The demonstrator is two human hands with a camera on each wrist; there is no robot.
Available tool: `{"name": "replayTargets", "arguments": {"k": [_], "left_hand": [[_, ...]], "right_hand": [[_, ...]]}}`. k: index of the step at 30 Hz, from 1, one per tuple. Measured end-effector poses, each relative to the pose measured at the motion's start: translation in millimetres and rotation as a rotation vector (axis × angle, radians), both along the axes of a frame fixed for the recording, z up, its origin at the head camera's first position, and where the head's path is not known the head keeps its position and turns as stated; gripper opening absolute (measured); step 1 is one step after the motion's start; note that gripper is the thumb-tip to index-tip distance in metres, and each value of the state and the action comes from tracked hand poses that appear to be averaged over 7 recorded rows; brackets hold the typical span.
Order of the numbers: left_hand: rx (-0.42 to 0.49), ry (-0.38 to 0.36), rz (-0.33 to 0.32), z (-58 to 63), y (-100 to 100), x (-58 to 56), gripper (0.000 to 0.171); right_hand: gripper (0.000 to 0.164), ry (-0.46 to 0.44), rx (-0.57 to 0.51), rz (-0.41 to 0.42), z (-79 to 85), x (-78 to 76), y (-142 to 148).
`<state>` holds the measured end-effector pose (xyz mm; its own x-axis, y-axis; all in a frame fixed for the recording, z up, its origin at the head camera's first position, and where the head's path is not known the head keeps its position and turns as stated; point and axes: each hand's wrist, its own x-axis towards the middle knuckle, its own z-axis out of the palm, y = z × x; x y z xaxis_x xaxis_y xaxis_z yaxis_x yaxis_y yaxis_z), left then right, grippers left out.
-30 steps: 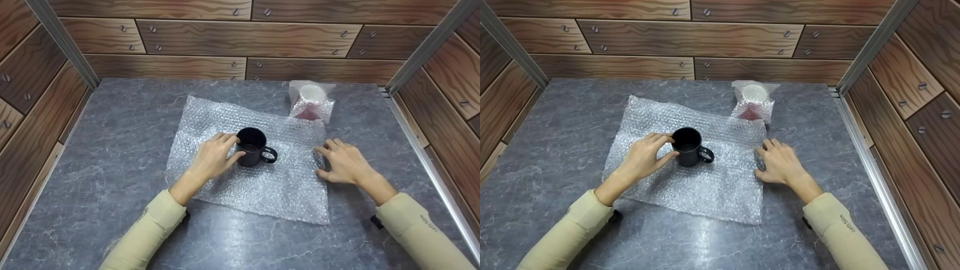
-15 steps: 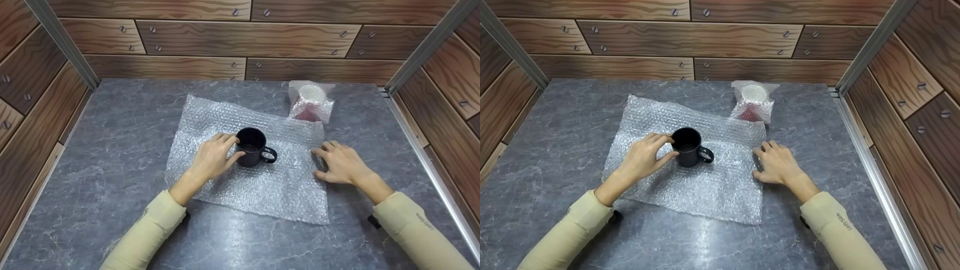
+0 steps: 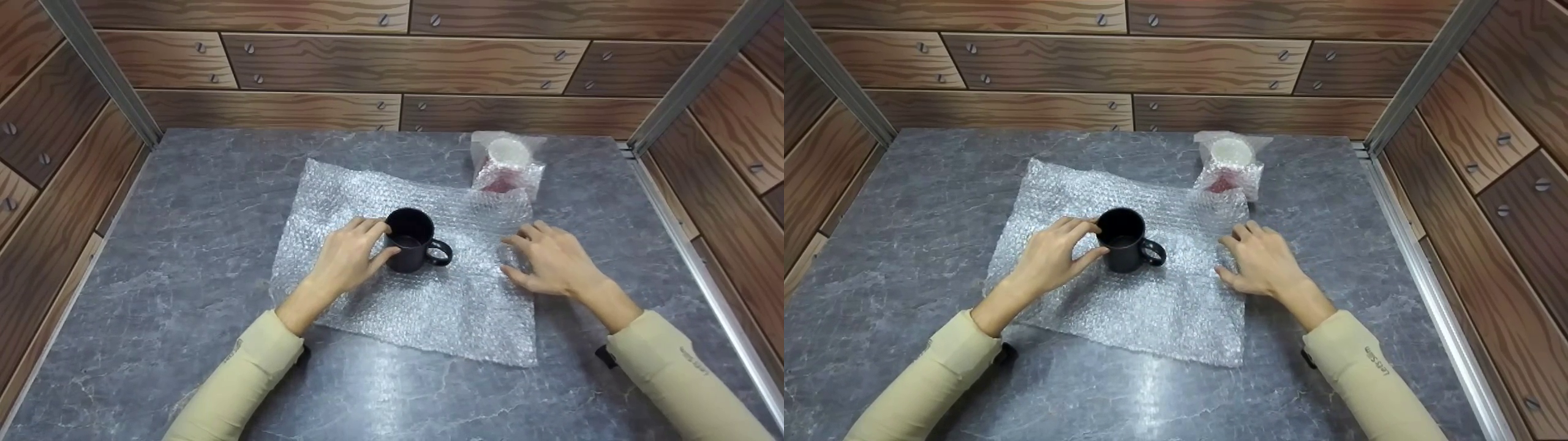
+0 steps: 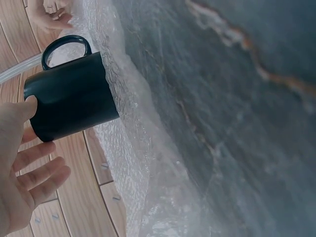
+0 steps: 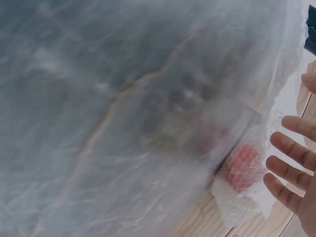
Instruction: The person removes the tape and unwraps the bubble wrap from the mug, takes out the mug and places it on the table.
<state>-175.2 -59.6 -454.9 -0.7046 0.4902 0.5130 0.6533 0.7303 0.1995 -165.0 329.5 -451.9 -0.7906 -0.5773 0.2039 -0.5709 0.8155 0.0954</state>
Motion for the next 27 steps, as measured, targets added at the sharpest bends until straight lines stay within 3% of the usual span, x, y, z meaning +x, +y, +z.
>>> {"name": "replayTargets", "arguments": {"k": [6, 14, 27], "left_hand": [[0.001, -0.004, -0.003, -0.2, 0.1, 0.0, 0.038], [-0.015, 0.023, 0.007, 0.4, 0.1, 0.0, 0.037], [-0.013, 0.023, 0.003, 1.1, 0.1, -0.7, 0.038]], "right_hand": [[0.055, 0.066, -0.055, 0.072, 5.5, -2.0, -16.5], [0.056, 0.084, -0.084, 0.132, 7.4, -7.2, -40.8], [0.061, 0.091, -0.044, 0.198, 4.1, -15.2, -69.5]]}}
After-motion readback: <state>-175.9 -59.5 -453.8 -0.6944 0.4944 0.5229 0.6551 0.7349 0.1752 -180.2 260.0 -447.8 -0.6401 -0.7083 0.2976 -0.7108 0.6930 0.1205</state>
